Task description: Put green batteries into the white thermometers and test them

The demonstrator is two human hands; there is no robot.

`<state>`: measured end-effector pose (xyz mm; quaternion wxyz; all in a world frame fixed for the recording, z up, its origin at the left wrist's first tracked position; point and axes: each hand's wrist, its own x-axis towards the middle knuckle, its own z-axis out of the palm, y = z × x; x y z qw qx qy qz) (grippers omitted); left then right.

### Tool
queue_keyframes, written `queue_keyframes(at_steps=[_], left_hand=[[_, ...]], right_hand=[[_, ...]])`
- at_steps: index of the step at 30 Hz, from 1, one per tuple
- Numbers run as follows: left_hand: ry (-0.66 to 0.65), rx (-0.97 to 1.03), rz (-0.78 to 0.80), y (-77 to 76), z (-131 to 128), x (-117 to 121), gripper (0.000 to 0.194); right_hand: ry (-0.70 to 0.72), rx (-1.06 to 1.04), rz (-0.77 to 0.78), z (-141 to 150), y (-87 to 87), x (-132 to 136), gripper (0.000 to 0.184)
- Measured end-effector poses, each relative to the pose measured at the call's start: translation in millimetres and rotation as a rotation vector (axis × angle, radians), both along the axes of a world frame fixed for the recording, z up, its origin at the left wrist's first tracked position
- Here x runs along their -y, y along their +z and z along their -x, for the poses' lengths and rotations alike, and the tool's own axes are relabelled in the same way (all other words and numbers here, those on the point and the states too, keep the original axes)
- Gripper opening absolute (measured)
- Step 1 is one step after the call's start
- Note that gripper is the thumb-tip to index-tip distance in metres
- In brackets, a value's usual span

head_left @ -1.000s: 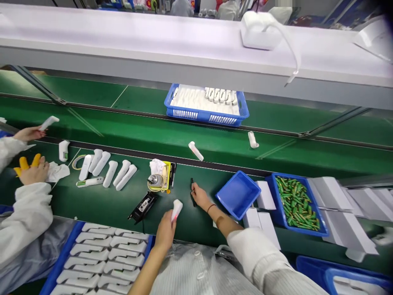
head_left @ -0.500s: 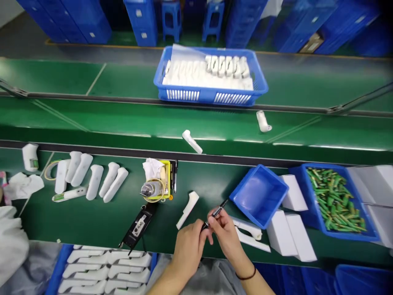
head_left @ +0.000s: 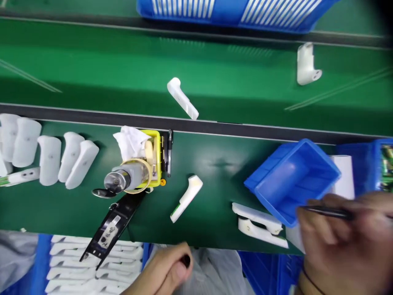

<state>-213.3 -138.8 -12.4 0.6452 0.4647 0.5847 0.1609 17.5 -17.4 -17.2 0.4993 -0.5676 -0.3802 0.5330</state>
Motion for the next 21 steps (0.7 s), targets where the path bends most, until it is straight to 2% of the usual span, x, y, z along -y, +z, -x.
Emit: queue_keyframes(at_steps=[4,6,8,10,13,17,21], left_hand=[[0.298,-0.372,-0.321,-54.7,-21,-22,0.015],[0.364,-0.436,-0.360,-79.4,-30,-36,0.017],[0.389,-0.403,-0.358,-95.0,-35,-45,0.016],[0.405,-0.352,-0.368,-101.8,-38,-50,0.011],[0.465,-0.285,-0.372,-103.5,-40,-51,0.010],[0.585,-0.223,-0.314,-104.5,-44,-51,0.015],[0.609,-0.213,-0.307,-105.5,-46,-51,0.017]], right_hand=[[0.251,-0.118,0.087,45,-42.4,4,0.011],[0.273,-0.064,0.110,67,-67.2,13,0.006],[0.239,0.007,0.080,80,-87.0,20,0.008],[0.233,0.051,0.012,85,-100.0,24,0.011],[0.221,0.045,-0.110,88,-109.9,26,0.011],[0.150,0.084,-0.197,95,-114.9,26,0.011],[0.159,0.145,-0.201,96,-115.6,25,0.011]])
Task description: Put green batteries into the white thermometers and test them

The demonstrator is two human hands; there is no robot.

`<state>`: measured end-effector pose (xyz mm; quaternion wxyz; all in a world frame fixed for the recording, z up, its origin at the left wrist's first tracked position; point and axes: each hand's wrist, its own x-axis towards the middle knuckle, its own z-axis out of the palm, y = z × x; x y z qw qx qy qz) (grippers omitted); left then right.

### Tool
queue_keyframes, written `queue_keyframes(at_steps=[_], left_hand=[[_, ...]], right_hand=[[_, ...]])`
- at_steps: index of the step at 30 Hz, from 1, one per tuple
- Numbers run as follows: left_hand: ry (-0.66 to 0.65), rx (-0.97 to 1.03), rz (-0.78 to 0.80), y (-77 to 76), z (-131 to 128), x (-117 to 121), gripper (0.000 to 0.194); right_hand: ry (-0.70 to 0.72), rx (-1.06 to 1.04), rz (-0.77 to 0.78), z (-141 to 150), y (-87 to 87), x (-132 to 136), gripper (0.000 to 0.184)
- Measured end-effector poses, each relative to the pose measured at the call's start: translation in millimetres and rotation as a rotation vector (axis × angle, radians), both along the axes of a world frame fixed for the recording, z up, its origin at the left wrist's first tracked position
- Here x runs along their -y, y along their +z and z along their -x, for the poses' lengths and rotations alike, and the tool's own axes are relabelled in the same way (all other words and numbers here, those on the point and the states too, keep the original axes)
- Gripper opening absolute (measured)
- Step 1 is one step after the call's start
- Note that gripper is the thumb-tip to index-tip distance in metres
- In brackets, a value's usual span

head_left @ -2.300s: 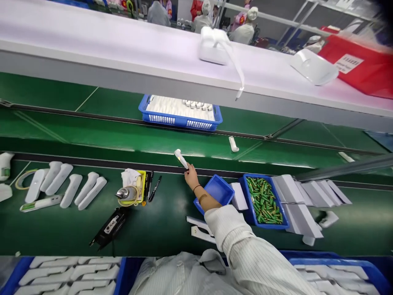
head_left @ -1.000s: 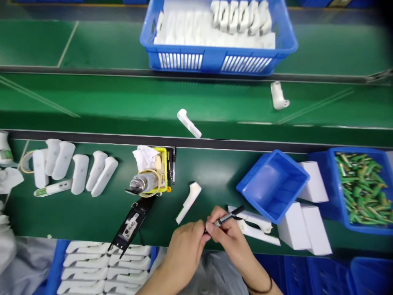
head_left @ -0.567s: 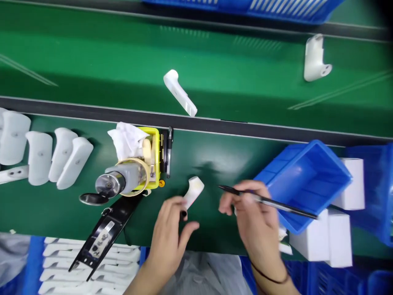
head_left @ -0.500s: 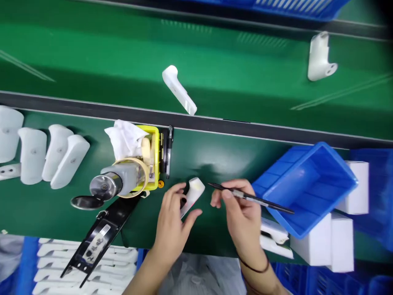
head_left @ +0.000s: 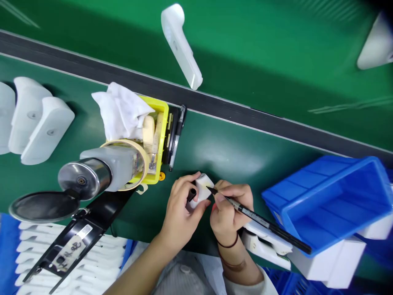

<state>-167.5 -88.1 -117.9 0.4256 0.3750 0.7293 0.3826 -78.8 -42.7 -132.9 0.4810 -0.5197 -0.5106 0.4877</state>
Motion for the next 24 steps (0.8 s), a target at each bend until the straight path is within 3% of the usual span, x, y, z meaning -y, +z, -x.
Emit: queue_keyframes(at_steps=[8,24], left_hand=[[-0.008,-0.004,-0.028,2.3,0.8,-1.9,0.025],[-0.022,0.012,-0.049,2.1,1.9,-2.5,0.028]], right_hand=[[0.090,0.177,-0.077,-5.7,-0.5,-1.4,0.009],[0.146,0.170,-0.127,-8.3,1.0,-5.5,0.011]])
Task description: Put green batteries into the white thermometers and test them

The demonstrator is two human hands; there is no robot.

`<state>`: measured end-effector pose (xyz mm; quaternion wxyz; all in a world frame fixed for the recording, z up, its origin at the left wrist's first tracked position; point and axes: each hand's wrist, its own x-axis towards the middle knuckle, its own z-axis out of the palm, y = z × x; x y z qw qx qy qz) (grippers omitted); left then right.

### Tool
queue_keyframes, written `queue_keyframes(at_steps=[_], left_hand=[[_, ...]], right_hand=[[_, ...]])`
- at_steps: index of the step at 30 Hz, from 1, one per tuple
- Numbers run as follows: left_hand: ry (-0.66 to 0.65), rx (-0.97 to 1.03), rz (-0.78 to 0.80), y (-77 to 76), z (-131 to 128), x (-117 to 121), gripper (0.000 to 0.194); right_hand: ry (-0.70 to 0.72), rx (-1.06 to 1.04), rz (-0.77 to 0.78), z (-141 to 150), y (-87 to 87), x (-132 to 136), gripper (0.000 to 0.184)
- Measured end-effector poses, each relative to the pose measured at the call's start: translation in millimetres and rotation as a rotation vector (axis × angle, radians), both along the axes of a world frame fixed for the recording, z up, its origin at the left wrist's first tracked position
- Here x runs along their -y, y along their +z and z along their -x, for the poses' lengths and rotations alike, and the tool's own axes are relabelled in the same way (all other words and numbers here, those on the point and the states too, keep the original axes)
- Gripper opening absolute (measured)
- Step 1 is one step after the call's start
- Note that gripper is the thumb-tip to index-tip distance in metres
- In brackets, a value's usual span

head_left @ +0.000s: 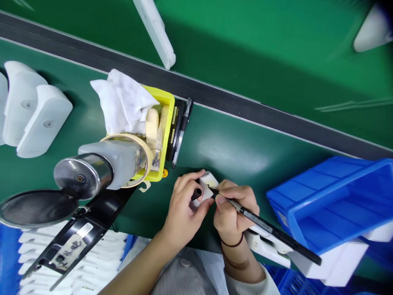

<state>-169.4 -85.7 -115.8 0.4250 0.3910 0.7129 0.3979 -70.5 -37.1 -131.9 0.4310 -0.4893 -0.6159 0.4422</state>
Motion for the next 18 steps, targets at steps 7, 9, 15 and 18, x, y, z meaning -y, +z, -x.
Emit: queue_keyframes(at_steps=[7,9,15,18], left_hand=[[0.001,-0.004,0.004,-0.3,0.3,0.2,0.027],[0.004,0.001,0.007,-0.6,0.2,0.2,0.028],[-0.001,-0.007,-0.003,-1.0,0.2,0.3,0.026],[-0.001,-0.007,-0.002,-0.7,0.3,0.4,0.027]], right_hand=[[-0.047,0.007,0.037,-2.3,1.0,0.9,0.008],[-0.065,-0.019,0.051,-1.4,0.8,1.0,0.008],[-0.104,-0.122,0.083,5.4,1.3,0.4,0.013],[-0.111,-0.109,0.084,6.2,1.8,0.6,0.013]])
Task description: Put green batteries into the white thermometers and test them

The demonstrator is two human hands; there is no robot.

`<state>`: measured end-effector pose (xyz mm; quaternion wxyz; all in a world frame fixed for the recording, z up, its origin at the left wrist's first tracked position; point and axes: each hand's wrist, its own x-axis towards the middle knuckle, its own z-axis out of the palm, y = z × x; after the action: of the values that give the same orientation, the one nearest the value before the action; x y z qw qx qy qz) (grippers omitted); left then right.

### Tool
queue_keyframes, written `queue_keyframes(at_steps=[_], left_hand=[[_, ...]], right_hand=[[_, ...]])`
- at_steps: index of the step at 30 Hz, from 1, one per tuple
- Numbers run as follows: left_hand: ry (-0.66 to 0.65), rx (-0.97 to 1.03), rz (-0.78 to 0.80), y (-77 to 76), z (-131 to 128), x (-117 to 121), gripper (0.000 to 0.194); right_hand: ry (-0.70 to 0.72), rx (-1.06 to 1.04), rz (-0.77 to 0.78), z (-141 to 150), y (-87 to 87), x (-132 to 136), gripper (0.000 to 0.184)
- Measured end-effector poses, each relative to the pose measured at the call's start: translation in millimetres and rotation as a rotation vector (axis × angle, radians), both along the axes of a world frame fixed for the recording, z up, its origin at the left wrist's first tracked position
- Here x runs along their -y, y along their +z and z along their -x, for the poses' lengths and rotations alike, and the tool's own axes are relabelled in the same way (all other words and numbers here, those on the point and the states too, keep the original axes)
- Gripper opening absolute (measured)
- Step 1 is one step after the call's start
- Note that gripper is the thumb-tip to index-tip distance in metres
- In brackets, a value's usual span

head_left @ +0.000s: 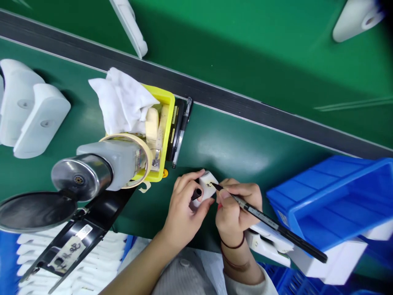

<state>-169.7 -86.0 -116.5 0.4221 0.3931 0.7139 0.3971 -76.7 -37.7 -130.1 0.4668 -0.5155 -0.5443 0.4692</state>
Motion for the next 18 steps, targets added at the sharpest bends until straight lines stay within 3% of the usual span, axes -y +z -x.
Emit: queue_keyframes(at_steps=[18], left_hand=[[-0.004,-0.018,0.005,-0.6,0.2,0.5,0.027]], right_hand=[[-0.015,-0.053,0.040,-3.3,-1.1,2.8,0.013]])
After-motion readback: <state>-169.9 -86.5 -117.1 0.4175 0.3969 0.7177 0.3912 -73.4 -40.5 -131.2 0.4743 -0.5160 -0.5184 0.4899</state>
